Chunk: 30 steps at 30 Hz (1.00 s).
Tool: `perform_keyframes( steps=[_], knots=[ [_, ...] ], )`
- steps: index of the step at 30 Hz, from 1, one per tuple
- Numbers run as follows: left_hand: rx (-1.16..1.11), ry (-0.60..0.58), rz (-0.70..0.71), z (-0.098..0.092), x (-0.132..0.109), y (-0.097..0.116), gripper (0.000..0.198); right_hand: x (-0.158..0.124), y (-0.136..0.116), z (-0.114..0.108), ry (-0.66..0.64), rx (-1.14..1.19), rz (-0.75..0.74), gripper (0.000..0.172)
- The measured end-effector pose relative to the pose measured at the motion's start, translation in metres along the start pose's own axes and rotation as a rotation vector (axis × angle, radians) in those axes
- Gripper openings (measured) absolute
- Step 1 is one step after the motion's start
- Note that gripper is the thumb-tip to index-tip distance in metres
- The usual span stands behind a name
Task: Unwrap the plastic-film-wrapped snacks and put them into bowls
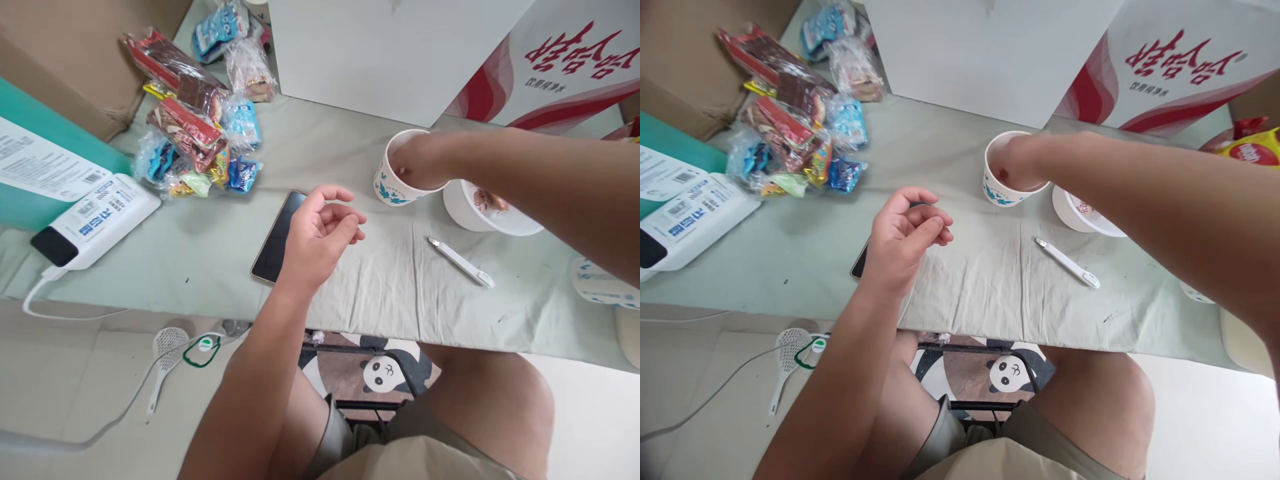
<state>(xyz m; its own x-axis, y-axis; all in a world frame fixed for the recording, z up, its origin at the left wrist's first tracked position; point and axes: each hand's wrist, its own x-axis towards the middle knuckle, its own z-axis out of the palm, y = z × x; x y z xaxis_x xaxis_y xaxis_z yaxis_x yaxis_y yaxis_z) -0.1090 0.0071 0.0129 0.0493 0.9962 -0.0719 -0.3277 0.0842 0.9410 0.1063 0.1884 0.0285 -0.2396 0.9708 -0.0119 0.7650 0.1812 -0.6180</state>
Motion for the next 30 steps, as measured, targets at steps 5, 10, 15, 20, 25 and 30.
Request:
perform_keyframes(
  steps=[5, 10, 15, 20, 25, 30],
  knots=[
    [-0.031, 0.09, 0.018, -0.005, 0.001, 0.005, 0.022, 0.001, -0.078, -0.015, -0.218, -0.679, 0.133, 0.039],
    [-0.132, 0.493, 0.211, -0.016, 0.002, 0.012, 0.017, -0.023, -0.186, 0.026, -0.2, -0.391, -0.204, 0.04],
    [-0.341, 0.674, 0.267, -0.023, 0.001, 0.025, 0.026, 0.013, -0.218, 0.133, -0.174, -0.095, -0.379, 0.063],
    [-0.397, 0.692, 0.224, -0.032, -0.002, 0.033, 0.03, 0.038, -0.218, 0.166, -0.2, -0.154, -0.336, 0.052],
    [-0.411, 0.675, 0.226, -0.036, -0.004, 0.035, 0.033, 0.001, -0.198, 0.12, -0.042, -0.029, -0.264, 0.036],
    [-0.313, 0.53, 0.1, -0.026, -0.004, 0.025, 0.033, -0.091, -0.141, 0.078, -0.078, 0.764, 0.08, 0.041]
  ],
)
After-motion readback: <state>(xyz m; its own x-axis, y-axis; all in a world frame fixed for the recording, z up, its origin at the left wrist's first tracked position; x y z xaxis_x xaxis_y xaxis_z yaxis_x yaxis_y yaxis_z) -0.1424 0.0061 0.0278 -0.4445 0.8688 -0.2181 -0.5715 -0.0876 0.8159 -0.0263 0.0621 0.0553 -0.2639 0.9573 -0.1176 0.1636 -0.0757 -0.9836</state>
